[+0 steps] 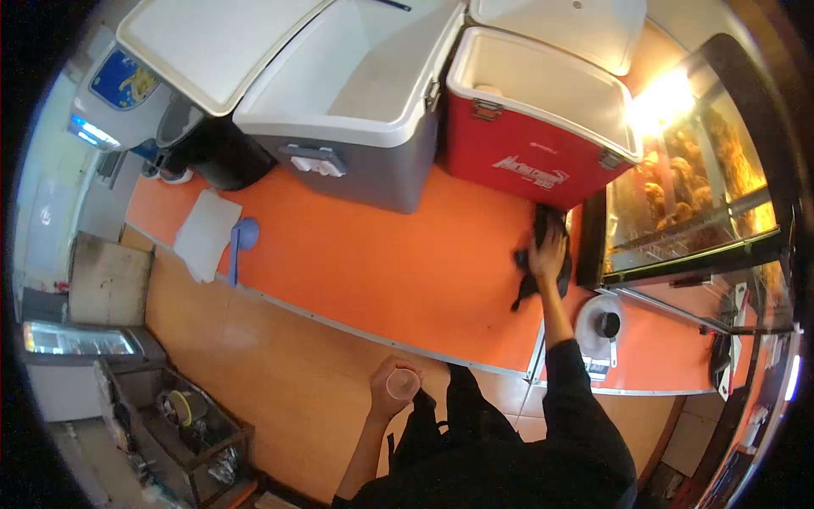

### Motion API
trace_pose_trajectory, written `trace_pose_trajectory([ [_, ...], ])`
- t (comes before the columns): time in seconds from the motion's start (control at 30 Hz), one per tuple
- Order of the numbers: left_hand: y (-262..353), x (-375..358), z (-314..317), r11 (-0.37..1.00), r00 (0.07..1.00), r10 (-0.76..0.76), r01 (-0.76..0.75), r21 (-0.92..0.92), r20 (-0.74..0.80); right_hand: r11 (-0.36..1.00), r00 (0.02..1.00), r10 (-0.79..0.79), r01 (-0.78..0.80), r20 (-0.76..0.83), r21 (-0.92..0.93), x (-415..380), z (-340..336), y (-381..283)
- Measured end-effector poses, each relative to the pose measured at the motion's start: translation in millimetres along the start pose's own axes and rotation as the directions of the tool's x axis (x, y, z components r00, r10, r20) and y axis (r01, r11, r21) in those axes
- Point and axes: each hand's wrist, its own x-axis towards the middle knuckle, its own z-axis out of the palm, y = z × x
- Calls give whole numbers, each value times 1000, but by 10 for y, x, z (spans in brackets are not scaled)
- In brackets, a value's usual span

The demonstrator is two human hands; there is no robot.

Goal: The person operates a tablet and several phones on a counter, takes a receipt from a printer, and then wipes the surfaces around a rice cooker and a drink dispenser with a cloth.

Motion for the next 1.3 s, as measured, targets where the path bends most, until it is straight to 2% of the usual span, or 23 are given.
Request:
trace_pose_trajectory([
  [0.07, -3, -3, -73, 999, 999, -29, 30, 22, -46, 997, 998, 58, -60, -30, -57, 220, 348, -48],
  [0.13, 43, -13, -126, 989, 981, -123, 110, -97, -150, 981, 984, 179, -180, -21, -73, 208, 484, -180],
  [0.17, -27, -19, -116, 988, 979, -127, 111, -104, -157, 986, 984, -88, 108, -153, 129, 100, 650, -210],
  [0.2, -134, -91, -105, 988, 970, -150, 139, -71, -190, 992, 994, -110, 110, -8, 66, 49, 641, -453],
  [0.23, -212, -190, -106, 984, 960, -176, 173, -34, -219, 992, 991, -54, 39, 125, 120, 134, 426, -823],
  [0.33, -332, -287, -74, 983, 950, -181, 186, -6, -253, 968, 940, -238, 207, 244, 144, 341, 759, -1211],
  [0.37, -346, -276, -52, 981, 949, -188, 192, -9, -255, 919, 910, -365, 319, 196, 233, 429, 845, -1338],
  [0.43, -308, -264, -21, 982, 946, -187, 182, -42, -266, 856, 859, -472, 394, 197, 334, 615, 1000, -1599],
  [0.53, -223, -256, 24, 964, 933, -265, 249, -94, -244, 846, 849, -490, 409, 197, 342, 861, 1125, -1830],
  [0.63, -216, -276, 21, 973, 942, -227, 213, -85, -247, 743, 821, -562, 451, 96, 494, 757, 1046, -1771],
  [0.7, -189, -271, -31, 980, 951, -200, 189, -68, -235, 732, 828, -551, 419, 105, 536, 305, 951, -1680],
  [0.77, -169, -314, -86, 985, 958, -172, 162, -61, -228, 720, 810, -511, 221, 287, 657, -287, 421, -1736],
  [0.8, -179, -321, -122, 994, 968, -108, 103, -32, -226, 704, 814, -515, 223, 269, 674, -607, 263, -1811],
  [0.83, -191, -331, -176, 999, 974, -43, 44, -1, -222, 672, 759, -569, 206, 317, 711, -953, 195, -1861],
  [0.9, -452, -470, -327, 1000, 966, -22, 19, -15, -257, 563, 798, -578, 239, 170, 791, -1511, -166, -2185],
  [0.93, -536, -532, -415, 1000, 954, -20, 14, -23, -299, 396, 783, -618, 231, 72, 889, -1822, -151, -2288],
  [1.0, -421, -510, -632, 1000, 952, -17, 9, -27, -306, 436, 739, -586, -57, 332, 898, -2265, -488, -2539],
  [1.03, -383, -517, -773, 999, 947, -34, 26, -28, -318, 434, 753, -572, -59, 326, 899, -2447, -633, -2605],
  [1.1, -580, -545, -1060, 995, 964, -96, 82, -65, -249, 542, 707, -406, -324, 579, 775, -2757, -853, -2605],
  [1.13, -683, -587, -1141, 983, 967, -166, 147, -108, -193, 544, 710, -400, -324, 579, 774, -2830, -924, -2513],
  [1.2, -496, -493, -1158, 990, 984, -99, 82, -118, -146, 692, 550, -230, -488, 803, 532, -2934, -1056, -2235],
  [1.23, -423, -412, -1164, 992, 994, -31, 17, -127, -108, 636, 595, -218, -514, 773, 575, -3101, -992, -2080],
  [1.3, -990, -320, -1096, 993, 997, 38, -45, -105, -72, 558, 711, -156, -509, 686, 655, -3300, -1163, -1959],
])
